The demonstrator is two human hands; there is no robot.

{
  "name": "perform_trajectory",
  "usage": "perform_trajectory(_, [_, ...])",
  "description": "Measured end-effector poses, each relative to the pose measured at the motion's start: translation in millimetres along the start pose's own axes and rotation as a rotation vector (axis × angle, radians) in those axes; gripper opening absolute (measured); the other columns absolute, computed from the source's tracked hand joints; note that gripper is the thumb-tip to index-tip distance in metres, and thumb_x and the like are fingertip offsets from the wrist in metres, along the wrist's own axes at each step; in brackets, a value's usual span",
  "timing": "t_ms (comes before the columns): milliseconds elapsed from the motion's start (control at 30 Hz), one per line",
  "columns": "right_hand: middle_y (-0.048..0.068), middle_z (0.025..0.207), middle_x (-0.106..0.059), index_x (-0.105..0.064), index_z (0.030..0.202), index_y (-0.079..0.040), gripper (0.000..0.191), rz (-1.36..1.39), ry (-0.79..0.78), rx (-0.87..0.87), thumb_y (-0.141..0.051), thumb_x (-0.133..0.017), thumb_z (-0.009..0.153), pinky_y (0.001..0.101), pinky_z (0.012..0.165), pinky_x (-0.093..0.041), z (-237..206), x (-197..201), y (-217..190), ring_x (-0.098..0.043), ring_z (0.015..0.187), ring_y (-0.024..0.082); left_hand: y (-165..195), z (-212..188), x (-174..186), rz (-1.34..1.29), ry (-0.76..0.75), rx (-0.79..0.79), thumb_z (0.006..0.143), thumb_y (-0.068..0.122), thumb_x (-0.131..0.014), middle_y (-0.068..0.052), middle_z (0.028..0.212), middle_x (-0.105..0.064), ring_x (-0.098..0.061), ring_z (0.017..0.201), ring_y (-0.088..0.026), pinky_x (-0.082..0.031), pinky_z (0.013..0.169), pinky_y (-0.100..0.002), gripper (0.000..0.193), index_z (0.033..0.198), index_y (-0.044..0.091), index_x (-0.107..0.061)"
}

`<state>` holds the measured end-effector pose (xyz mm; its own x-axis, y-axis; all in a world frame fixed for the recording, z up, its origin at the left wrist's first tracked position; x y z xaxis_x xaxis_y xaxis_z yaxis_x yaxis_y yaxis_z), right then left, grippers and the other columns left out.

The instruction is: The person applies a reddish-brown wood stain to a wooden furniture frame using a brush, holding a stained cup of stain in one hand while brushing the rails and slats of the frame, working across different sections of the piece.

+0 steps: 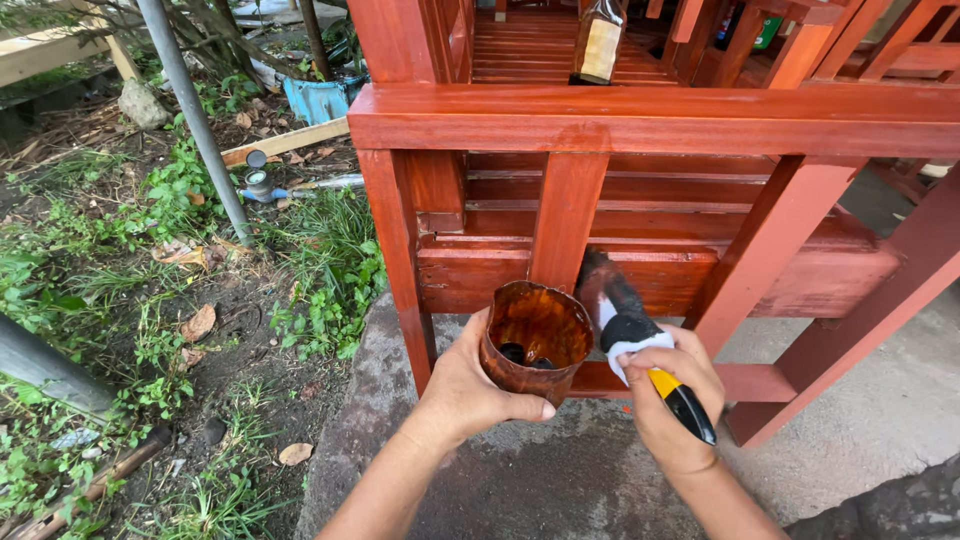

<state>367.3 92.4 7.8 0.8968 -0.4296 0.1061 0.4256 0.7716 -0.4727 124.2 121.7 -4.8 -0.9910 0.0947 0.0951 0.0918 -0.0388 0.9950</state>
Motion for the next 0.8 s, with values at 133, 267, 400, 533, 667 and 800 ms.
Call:
perform_trajectory(133, [0.011, 0.104, -0.066, -0.069, 0.097, -0.006, 0.017, -0.147, 0.081, -0.017, 0.007, -0.077, 0.090, 0.0281, 0.094, -0.052, 10, 24, 14, -0.066, 0.100, 0.019, 1, 0, 1, -0.004, 0.002, -0.045, 0.040, 0.006, -0.093, -0.001, 0.135, -0.069, -0.065, 0.127, -0.017, -0.049, 0.111, -0.033, 0.119, 0.149, 0.013, -0.046])
perform_trajectory(267, [0.011, 0.106, -0.067, -0.068, 0.095, -0.007, 0.018, -0.194, 0.132, 0.007, 0.006, -0.079, 0.089, 0.0283, 0.092, -0.053, -5, 42, 7, -0.068, 0.099, 0.019, 1, -1, 9, 0.010, 0.012, -0.089, 0.040, 0.007, -0.094, -0.002, 0.135, -0.069, -0.065, 0.126, -0.017, -0.050, 0.111, -0.032, 0.118, 0.148, 0.011, -0.046])
perform_trajectory(400, [0.014, 0.110, -0.068, -0.069, 0.091, -0.006, 0.018, -0.052, -0.072, 0.018, 0.007, -0.074, 0.080, 0.0315, 0.090, -0.054, -14, -4, 5, -0.069, 0.098, 0.023, 6, 2, 5, -0.027, -0.005, -0.128, 0.041, 0.008, -0.094, -0.003, 0.133, -0.070, -0.066, 0.125, -0.017, -0.051, 0.109, -0.033, 0.115, 0.146, 0.009, -0.047])
perform_trajectory(533, [0.013, 0.108, -0.069, -0.071, 0.094, -0.006, 0.019, -0.113, -0.032, 0.030, 0.009, -0.075, 0.083, 0.0316, 0.091, -0.054, -4, 0, 9, -0.070, 0.099, 0.024, 6, 2, 4, 0.000, 0.004, -0.104, 0.040, 0.008, -0.094, -0.002, 0.133, -0.070, -0.066, 0.125, -0.016, -0.050, 0.110, -0.032, 0.115, 0.146, 0.011, -0.048])
perform_trajectory(667, [0.013, 0.109, -0.067, -0.068, 0.096, -0.005, 0.018, -0.193, 0.055, -0.040, 0.008, -0.076, 0.087, 0.0287, 0.086, -0.054, -11, 25, 10, -0.069, 0.097, 0.022, 7, -2, 11, 0.041, 0.021, -0.098, 0.041, 0.010, -0.094, -0.001, 0.133, -0.070, -0.066, 0.125, -0.017, -0.050, 0.110, -0.032, 0.115, 0.146, 0.012, -0.048])
perform_trajectory(800, [0.014, 0.108, -0.068, -0.069, 0.091, -0.008, 0.020, -0.089, -0.045, 0.084, 0.006, -0.076, 0.080, 0.0280, 0.085, -0.056, -21, 0, -7, -0.070, 0.098, 0.022, 6, 0, 14, 0.101, 0.044, -0.049, 0.040, 0.009, -0.095, 0.000, 0.132, -0.070, -0.066, 0.124, -0.016, -0.049, 0.111, -0.031, 0.116, 0.146, 0.014, -0.048])
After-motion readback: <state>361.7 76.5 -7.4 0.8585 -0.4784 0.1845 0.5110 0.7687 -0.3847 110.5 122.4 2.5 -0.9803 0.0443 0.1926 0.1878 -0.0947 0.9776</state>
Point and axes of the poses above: each hand's wrist, its own z-axis towards the middle knuckle, its own x-axis out of the back of the hand, y = z × x, the point moved 10 cm from there along z, towards the middle knuckle
